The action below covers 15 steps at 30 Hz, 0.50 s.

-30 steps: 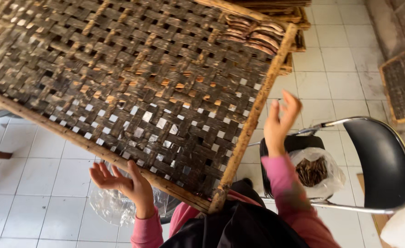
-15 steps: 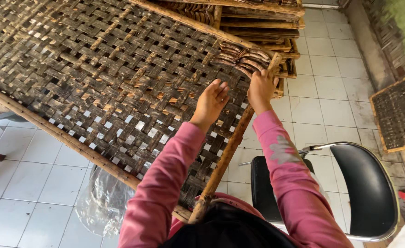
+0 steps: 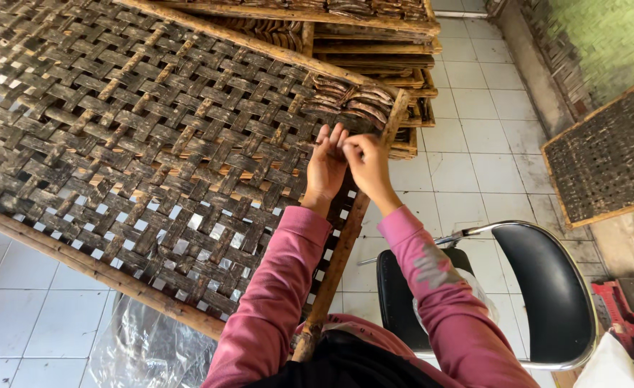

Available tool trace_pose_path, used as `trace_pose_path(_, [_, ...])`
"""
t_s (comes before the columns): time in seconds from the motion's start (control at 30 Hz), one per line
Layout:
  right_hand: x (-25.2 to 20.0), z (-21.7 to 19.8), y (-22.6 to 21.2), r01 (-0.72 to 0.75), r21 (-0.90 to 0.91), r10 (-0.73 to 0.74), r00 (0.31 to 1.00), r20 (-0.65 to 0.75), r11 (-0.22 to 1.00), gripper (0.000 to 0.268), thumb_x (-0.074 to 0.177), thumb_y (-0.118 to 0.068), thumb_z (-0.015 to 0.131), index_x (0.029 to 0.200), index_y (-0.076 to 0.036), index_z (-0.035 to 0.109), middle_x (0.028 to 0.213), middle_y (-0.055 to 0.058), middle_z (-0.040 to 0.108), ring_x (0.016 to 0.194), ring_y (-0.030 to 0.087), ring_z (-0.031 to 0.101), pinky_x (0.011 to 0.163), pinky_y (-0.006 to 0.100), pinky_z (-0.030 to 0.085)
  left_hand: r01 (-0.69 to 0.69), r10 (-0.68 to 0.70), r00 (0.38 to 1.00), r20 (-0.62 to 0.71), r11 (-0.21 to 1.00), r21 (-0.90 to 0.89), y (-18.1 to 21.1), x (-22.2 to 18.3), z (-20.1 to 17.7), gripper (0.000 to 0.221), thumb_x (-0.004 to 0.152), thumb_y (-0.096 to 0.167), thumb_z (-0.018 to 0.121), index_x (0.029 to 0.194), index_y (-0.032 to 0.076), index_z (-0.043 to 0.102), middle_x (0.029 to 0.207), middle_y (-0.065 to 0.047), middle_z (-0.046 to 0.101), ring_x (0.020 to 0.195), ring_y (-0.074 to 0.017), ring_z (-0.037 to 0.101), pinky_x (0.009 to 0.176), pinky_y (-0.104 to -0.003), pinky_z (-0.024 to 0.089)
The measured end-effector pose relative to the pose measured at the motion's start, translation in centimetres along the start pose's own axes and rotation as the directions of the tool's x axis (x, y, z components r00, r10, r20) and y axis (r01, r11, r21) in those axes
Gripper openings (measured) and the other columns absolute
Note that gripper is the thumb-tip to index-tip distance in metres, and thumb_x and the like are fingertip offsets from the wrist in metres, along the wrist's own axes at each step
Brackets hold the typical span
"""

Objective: The person takes dried food items from a woven bamboo tray by hand and places them into a clear plastic bag resting on a black chair.

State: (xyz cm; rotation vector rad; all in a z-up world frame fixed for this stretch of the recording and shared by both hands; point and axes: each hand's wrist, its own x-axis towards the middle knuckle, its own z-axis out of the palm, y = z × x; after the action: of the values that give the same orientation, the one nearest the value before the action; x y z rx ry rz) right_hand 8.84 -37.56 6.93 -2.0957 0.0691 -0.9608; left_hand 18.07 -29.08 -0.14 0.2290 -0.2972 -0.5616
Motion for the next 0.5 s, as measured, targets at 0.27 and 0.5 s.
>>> trace_pose_path(0.27, [5.2, -0.5, 3.6, 0.121, -0.749, -0.173, 0.985, 0.009, 0.651, 0.019, 0.087, -0.006, 0.07, 0.106, -0.008, 0.069, 0.112, 0.014, 0.064, 0.108, 0.036, 0.058, 0.092, 0.047, 0.042, 0.104, -0.109, 0.992, -0.058, 0.99, -0.095, 1.7, -1.9, 3.1, 0.069, 0.107, 0.061, 0.032, 0.159, 0.015, 0.035, 0.156, -0.011, 0.048, 0.139, -0.0241, 0.049, 0.117, -0.049, 0.034])
trace_pose_path(0.5, [4.3, -0.7, 3.3, 0.092, -0.575, -0.087, 0.996, 0.035, 0.813, 0.012, 0.09, 0.0, 0.071, 0.098, -0.007, 0.066, 0.101, 0.008, 0.07, 0.099, 0.035, 0.064, 0.095, 0.047, 0.048, 0.126, -0.123, 0.992, -0.033, 0.987, 0.099, 1.8, -2.5, 3.9, 0.062, 0.11, 0.052, 0.025, 0.163, 0.021, 0.031, 0.164, 0.0, 0.041, 0.146, -0.0181, 0.042, 0.123, -0.046, 0.031])
